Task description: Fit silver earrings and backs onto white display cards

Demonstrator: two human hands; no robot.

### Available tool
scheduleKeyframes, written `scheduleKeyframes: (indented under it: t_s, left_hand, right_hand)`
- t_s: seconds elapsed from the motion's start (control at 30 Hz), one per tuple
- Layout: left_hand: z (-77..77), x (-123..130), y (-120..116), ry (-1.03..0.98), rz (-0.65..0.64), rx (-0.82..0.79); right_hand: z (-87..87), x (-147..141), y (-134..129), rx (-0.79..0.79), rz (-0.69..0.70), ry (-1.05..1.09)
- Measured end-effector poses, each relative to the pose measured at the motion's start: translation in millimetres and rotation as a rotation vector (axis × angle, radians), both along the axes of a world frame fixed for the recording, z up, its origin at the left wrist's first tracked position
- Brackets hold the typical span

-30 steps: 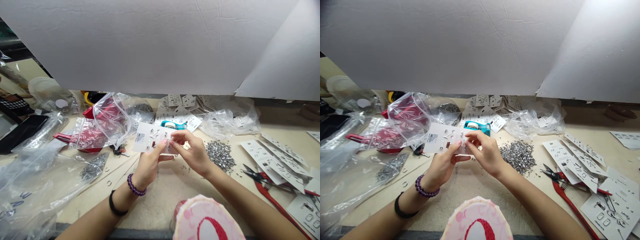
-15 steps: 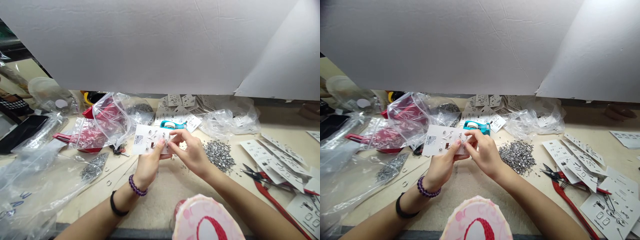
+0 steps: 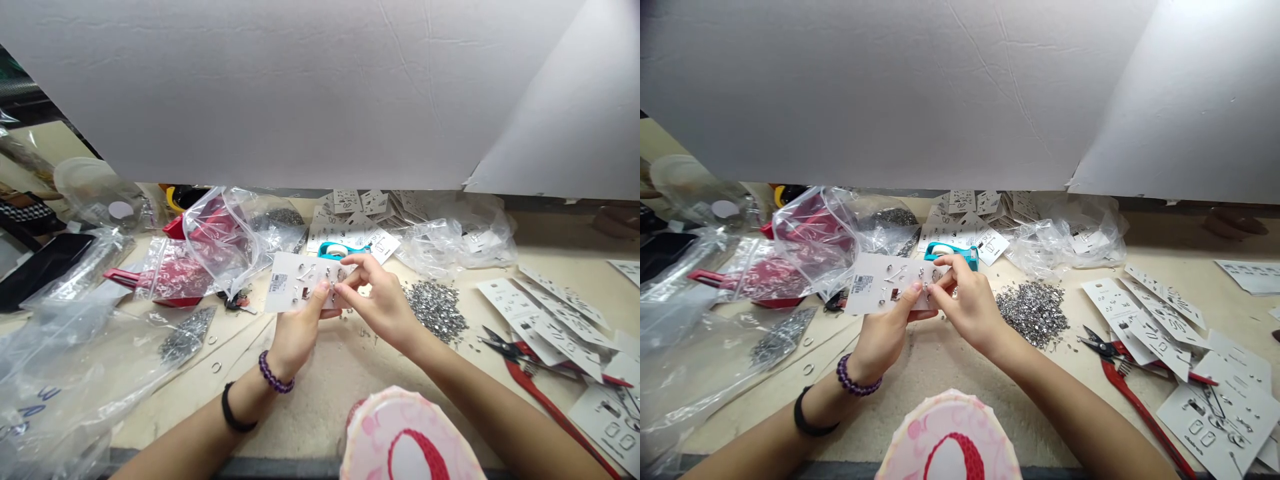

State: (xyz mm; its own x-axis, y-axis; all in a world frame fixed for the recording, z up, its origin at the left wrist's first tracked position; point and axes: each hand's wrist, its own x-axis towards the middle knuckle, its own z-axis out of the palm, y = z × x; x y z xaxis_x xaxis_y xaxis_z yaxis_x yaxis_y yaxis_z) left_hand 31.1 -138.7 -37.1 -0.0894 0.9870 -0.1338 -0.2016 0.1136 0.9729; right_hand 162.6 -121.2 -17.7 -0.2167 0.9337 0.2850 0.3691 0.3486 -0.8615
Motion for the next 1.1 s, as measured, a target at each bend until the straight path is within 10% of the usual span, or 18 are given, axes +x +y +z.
scheduleKeyframes:
  t_s: [1.1]
  left_hand:
    - [2.2,3.2,-7.9,0.245,0.008,0.134]
  right_hand:
    - [5.7,8.1,-6.3,-0.302,-0.004,0.194]
